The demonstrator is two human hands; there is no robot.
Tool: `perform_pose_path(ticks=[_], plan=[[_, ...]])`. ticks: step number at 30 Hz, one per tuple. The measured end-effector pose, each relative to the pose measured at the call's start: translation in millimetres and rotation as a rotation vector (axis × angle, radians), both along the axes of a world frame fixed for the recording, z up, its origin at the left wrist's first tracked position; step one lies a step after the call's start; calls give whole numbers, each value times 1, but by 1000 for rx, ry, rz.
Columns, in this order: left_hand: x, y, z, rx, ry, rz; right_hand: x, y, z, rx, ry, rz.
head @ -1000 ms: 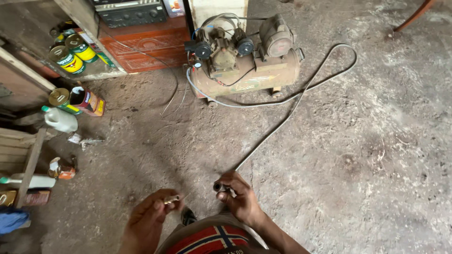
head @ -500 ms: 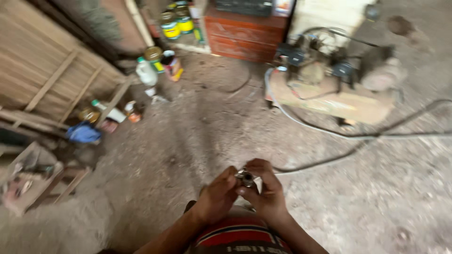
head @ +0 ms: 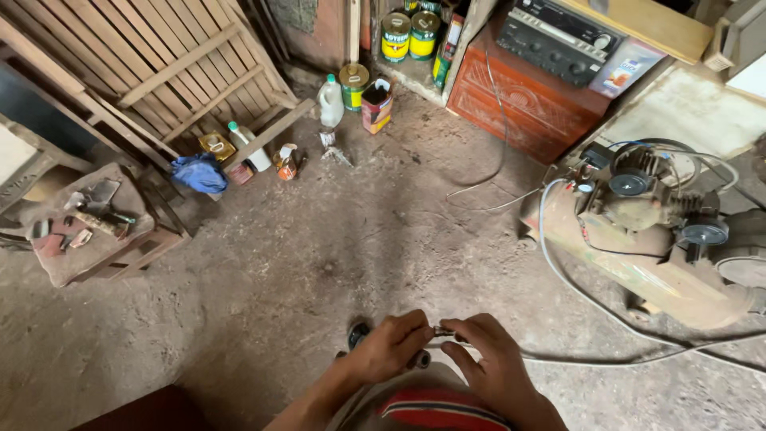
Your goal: The person carries an air hose across the workshop, sits on the floor, and pours liquid from a can into the spray gun's cup. They attach the cup to the spray gun, connect the hose, and spray a clear finish over the surface of a wooden table top, moving the gun in passes across the wood.
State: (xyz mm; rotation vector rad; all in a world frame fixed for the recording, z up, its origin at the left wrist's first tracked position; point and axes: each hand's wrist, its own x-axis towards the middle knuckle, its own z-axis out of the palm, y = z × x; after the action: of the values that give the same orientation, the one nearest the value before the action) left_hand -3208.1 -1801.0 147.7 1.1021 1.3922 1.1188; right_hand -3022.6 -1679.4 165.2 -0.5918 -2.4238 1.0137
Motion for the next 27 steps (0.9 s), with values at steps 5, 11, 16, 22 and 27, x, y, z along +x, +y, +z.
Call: perform_pose_path(ticks=[5,11,16,22,27], plan=[[-79,-36,-2,-4,58,50,-93,-8,-10,20,-103,179],[-160,-84,-17,55,395,126,-177,-19,-20,143,-101,345],[-276,-168,-6,-96,909,645,-220,-23,-16,59,-67,290],[-298,-290,8,122,429,1462,-255,-23,-24,-68,-64,302],[-259,-264,-58,216,437,1218,-284,-21,-29,-33,43,358]])
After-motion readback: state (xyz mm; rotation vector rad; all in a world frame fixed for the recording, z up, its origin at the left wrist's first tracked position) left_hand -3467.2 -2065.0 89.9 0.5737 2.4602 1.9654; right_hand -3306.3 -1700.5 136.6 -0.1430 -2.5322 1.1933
